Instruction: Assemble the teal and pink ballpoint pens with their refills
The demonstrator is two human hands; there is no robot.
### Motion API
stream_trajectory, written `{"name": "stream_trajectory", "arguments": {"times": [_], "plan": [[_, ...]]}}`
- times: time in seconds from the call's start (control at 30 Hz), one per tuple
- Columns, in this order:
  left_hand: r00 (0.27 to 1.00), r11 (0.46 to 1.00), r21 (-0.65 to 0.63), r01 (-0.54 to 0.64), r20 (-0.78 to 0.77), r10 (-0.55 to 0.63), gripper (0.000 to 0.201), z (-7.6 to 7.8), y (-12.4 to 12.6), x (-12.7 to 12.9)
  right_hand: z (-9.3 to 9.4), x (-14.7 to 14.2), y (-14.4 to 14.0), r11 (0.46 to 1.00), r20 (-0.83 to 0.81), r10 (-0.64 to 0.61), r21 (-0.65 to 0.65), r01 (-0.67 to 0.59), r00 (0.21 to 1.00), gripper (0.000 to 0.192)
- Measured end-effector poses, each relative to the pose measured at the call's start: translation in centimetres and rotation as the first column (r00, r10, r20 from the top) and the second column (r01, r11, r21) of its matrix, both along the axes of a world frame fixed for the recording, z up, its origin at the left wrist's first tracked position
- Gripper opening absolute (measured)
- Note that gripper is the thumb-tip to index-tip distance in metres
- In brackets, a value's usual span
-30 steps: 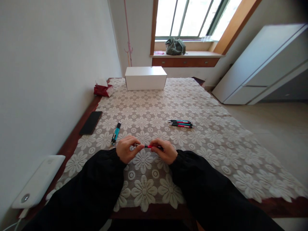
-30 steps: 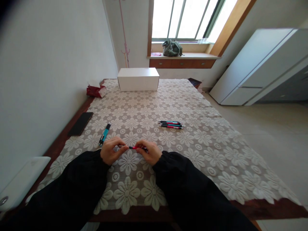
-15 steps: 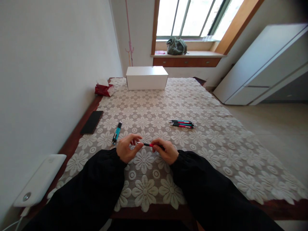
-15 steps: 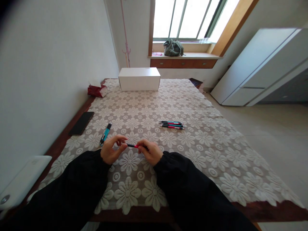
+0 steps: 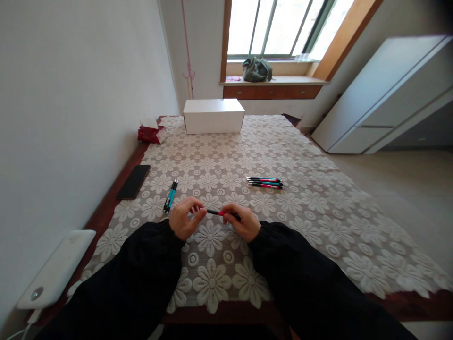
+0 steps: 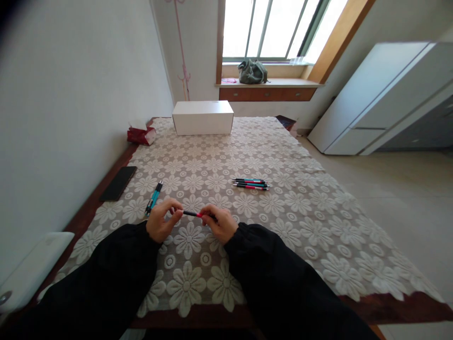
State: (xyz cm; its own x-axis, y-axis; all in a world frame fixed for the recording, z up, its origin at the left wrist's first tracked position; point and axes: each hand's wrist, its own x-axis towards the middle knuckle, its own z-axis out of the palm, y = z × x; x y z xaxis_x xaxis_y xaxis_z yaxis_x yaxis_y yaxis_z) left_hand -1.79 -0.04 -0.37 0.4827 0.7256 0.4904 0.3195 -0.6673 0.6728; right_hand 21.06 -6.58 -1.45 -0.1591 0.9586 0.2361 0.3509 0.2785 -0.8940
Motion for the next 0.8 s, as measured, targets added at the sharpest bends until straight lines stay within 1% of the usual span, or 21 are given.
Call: {"name": "stream_trajectory", "arguments": {"times": [0.07,0.17,0.27,0.3,0.37,0.47,0.53,0.63,0.67,0.73,0.8], "plan": [[1.0,1.0,0.016,0.007,-0.021,-0.006,0.024,-0.01,0.09,0.06,-0.1,0.02,0.02,1.0,-0.006,-0.001,-0.001,0.001,1.0,0.01],[0.999,0.998,0.043,0.045,0.026,-0.047,0.01,0.22,-0.12,0.25,-0.21,0.11,0.05,1.0,0.0,-0.007,-0.006,0.007,1.0,0.011],[0.999,0.998,0.05,0.033,0.04,-0.035,0.023,0.49,-0.38,0.32,-0.22,0.22,0.02,1.0,0.015,-0.001,-0.01,0.001,1.0,0.011],[0.999,0.999,0.043,0.023,0.026,-0.024,0.023,0.53,-0.39,0.32,-0.21,0.25,0.01,1.0,0.018,0.002,-0.011,-0.002,1.0,0.011],[1.0,0.999,0.029,0.016,0.0,-0.016,0.014,0.52,-0.3,0.3,-0.2,0.29,-0.01,1.0,0.019,0.008,-0.011,-0.008,1.0,0.011],[0.999,0.999,0.025,0.036,0.016,-0.036,0.016,0.46,-0.18,0.36,-0.27,0.31,0.01,1.0,0.014,0.003,-0.008,-0.003,1.0,0.011],[0.997,0.998,0.031,0.06,0.037,-0.061,0.01,0.51,-0.23,0.4,-0.33,0.32,0.04,1.0,0.017,0.003,-0.005,-0.003,1.0,0.011],[0.998,0.997,0.042,0.06,0.034,-0.062,0.024,0.68,-0.35,0.37,-0.34,0.32,0.06,1.0,0.025,0.005,-0.007,-0.005,1.0,0.012],[0.998,0.998,0.041,0.052,0.027,-0.053,0.024,0.71,-0.34,0.34,-0.32,0.31,0.06,1.0,0.028,0.004,-0.009,-0.004,1.0,0.012],[0.999,0.999,0.03,0.039,0.007,-0.039,0.016,0.72,-0.24,0.31,-0.27,0.28,0.05,1.0,0.03,0.001,-0.009,-0.001,1.0,0.012],[0.999,0.999,0.024,0.043,-0.003,-0.043,0.02,0.66,-0.13,0.34,-0.23,0.24,0.05,1.0,0.029,-0.002,-0.007,0.003,1.0,0.011]]}}
